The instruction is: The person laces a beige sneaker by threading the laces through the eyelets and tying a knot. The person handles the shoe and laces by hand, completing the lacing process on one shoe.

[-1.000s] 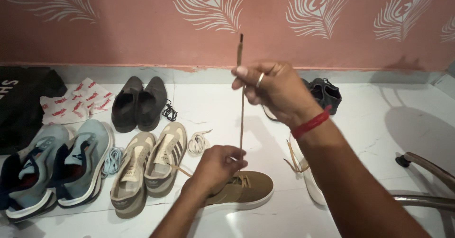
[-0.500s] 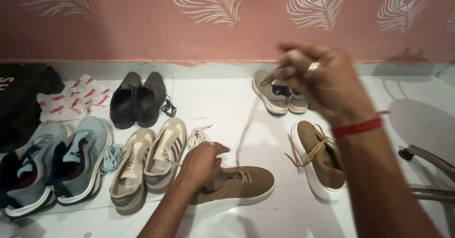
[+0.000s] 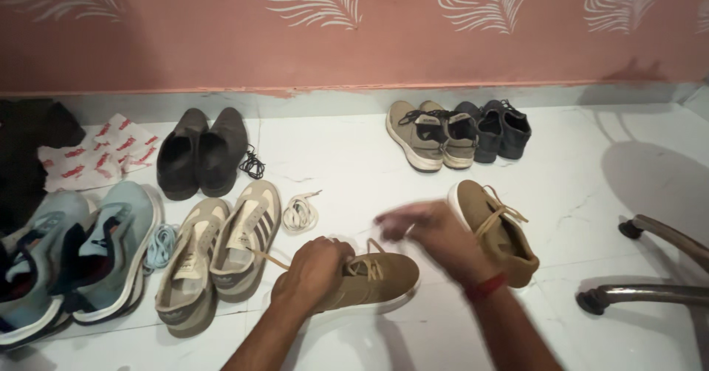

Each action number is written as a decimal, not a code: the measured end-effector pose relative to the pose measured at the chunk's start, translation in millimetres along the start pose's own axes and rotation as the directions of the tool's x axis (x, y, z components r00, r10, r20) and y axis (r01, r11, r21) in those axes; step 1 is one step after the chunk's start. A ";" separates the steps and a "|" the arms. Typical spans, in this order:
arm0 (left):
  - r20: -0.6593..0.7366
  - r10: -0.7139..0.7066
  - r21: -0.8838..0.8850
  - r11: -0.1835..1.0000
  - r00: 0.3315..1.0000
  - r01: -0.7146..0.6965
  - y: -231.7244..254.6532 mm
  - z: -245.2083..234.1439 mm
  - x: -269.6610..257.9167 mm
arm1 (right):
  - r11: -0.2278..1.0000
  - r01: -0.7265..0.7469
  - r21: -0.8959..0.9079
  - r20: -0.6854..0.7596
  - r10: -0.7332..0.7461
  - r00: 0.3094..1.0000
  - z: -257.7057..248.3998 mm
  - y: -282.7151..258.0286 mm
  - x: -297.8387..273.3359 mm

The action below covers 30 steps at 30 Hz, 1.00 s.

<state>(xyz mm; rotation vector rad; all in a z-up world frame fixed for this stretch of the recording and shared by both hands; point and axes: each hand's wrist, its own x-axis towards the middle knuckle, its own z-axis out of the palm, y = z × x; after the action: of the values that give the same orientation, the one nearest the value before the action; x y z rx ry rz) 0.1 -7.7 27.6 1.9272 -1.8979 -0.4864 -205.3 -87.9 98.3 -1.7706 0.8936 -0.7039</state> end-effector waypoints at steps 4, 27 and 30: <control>-0.039 -0.061 -0.113 0.992 0.997 0.056 -17.1 17.8 6.0 | 0.960 -0.276 -0.037 -0.016 0.276 0.961 45.5 36.6 -0.8; -0.002 -0.146 -0.134 0.980 0.989 0.144 -32.6 32.4 19.0 | 0.886 -0.449 0.120 -0.204 0.464 0.862 99.9 97.3 9.1; 0.020 -0.158 -0.161 0.974 0.987 0.159 -29.8 36.9 20.3 | 0.851 -0.513 0.116 -0.264 0.524 0.810 96.8 93.5 5.3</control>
<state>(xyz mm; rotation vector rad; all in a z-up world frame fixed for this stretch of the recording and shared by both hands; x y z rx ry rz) 7.6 -29.0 -18.7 1.9792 -1.6606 -0.6739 -149.3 -65.1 -22.1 -1.3056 1.4818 -0.6112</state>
